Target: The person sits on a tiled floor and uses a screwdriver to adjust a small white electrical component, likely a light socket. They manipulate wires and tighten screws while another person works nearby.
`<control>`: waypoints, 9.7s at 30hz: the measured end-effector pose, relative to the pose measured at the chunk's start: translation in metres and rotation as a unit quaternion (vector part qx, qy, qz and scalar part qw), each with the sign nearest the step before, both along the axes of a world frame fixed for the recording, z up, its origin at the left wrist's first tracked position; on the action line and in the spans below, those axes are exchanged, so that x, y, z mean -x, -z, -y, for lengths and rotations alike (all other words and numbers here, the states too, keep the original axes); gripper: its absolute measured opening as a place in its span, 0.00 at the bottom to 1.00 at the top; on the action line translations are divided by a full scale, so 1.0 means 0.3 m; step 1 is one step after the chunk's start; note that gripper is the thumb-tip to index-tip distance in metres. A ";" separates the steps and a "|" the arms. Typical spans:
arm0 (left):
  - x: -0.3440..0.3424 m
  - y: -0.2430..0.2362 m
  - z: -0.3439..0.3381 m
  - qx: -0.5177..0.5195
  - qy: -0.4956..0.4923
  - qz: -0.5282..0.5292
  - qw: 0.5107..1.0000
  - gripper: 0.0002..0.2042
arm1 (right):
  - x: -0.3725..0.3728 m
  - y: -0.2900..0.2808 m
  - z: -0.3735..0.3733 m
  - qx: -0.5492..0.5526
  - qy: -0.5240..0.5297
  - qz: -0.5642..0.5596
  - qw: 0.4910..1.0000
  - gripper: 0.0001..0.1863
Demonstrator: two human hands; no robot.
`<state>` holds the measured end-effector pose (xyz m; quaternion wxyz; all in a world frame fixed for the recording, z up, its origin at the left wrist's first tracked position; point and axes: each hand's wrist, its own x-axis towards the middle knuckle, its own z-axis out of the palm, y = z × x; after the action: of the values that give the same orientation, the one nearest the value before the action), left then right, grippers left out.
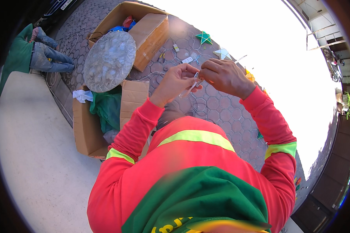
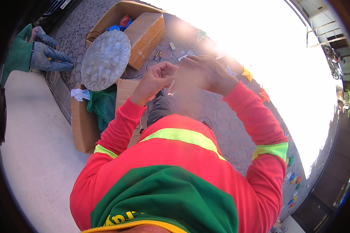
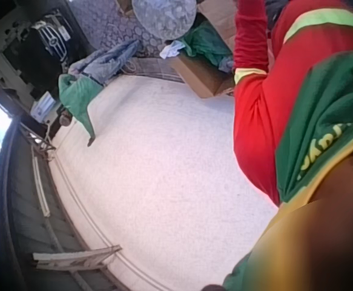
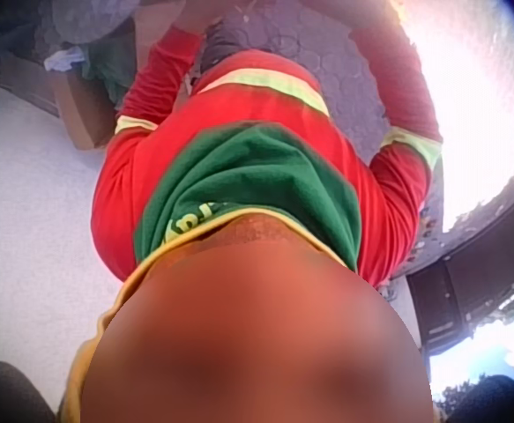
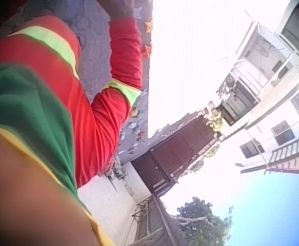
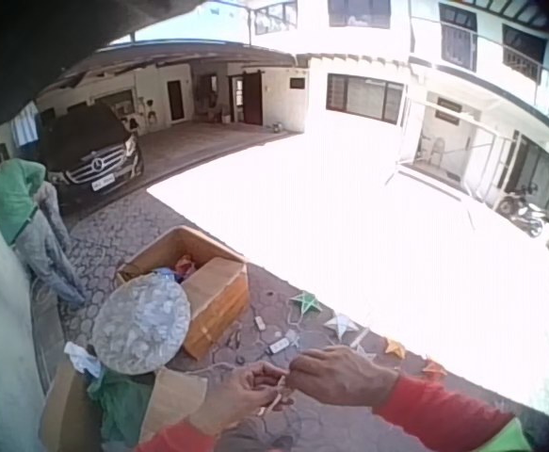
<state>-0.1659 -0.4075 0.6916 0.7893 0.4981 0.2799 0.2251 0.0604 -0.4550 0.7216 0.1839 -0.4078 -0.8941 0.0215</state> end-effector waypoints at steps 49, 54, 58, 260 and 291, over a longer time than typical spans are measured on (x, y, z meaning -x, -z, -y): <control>-0.089 0.099 0.000 0.050 -0.141 0.110 0.983 0.12 | 0.029 0.039 0.058 0.130 0.225 -0.353 0.899 0.09; -0.074 0.064 -0.022 0.168 -0.054 0.160 0.971 0.12 | -0.024 -0.027 0.030 -0.049 0.101 -0.131 0.985 0.16; -0.066 0.061 -0.030 0.218 -0.019 0.176 0.960 0.11 | -0.044 -0.054 -0.002 -0.032 0.049 -0.053 0.997 0.16; -0.103 -0.017 -0.015 0.001 -0.217 0.183 0.959 0.14 | 0.182 0.081 0.082 0.057 0.280 -0.457 0.842 0.07; -0.084 -0.050 -0.029 0.014 -0.154 0.219 0.963 0.15 | 0.171 0.009 0.080 0.082 0.300 -0.522 0.794 0.07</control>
<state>-0.1407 -0.3986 0.7067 0.7940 0.3758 0.1766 0.4440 0.0091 -0.4790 0.7188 0.5855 -0.5961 -0.4900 0.2484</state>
